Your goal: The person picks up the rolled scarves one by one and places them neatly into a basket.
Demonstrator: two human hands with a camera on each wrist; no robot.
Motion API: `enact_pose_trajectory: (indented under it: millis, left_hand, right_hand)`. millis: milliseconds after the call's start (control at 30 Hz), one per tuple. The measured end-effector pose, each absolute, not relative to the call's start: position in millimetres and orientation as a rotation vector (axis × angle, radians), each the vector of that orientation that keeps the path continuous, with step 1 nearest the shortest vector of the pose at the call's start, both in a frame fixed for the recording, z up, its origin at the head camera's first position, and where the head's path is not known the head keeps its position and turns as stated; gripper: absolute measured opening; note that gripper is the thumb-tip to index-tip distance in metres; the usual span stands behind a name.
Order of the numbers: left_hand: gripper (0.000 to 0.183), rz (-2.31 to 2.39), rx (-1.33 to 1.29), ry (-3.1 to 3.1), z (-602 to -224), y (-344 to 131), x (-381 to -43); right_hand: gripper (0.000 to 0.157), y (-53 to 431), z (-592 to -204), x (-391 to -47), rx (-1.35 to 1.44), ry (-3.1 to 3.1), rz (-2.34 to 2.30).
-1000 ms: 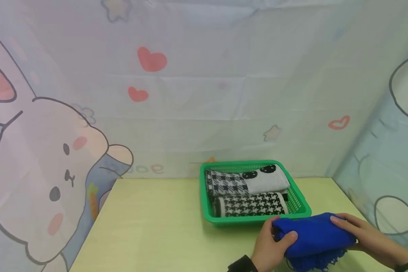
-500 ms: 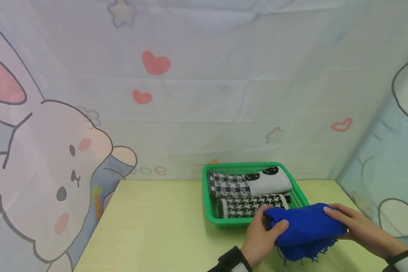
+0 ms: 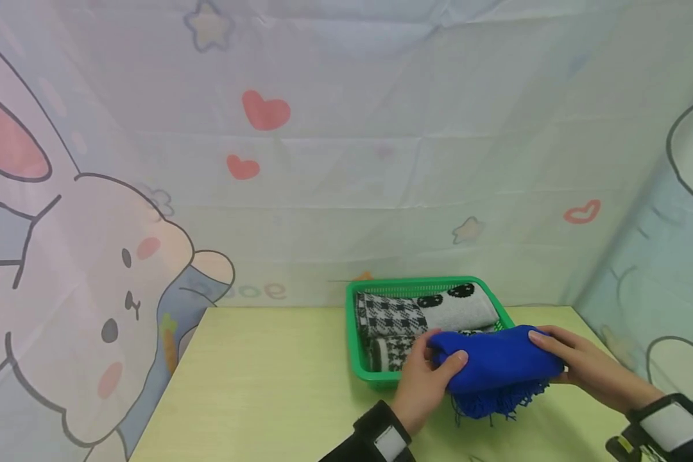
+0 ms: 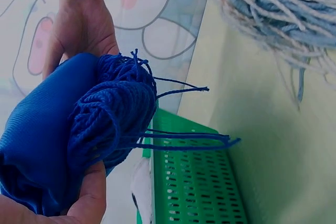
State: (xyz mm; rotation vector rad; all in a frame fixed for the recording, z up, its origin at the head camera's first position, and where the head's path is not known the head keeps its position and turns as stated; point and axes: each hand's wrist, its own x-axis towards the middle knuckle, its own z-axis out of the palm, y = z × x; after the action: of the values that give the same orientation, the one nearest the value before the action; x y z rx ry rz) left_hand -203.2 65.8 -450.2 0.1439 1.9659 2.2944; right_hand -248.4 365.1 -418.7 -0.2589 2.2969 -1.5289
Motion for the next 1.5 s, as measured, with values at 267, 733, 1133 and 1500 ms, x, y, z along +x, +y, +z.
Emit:
enact_pose_trajectory:
  millis: [267, 733, 1133, 1500]
  left_hand:
    - [0.063, 2.298, 0.153, 1.997, -448, 52, -210]
    - [0.065, 2.274, 0.145, 2.160, -447, 31, -227]
    - [0.072, 2.286, 0.084, 2.181, -449, 22, -249]
    - [0.074, 2.230, 0.023, 2.264, -447, 16, -267]
  right_hand:
    - [0.074, 350, -415, -257, -0.280, 2.287, -1.533]
    - [0.075, 322, -415, -274, -0.288, 2.293, -1.567]
    - [0.082, 308, -421, -291, -0.296, 2.278, -1.599]
    - [0.086, 301, -418, -307, -0.284, 2.268, -1.607]
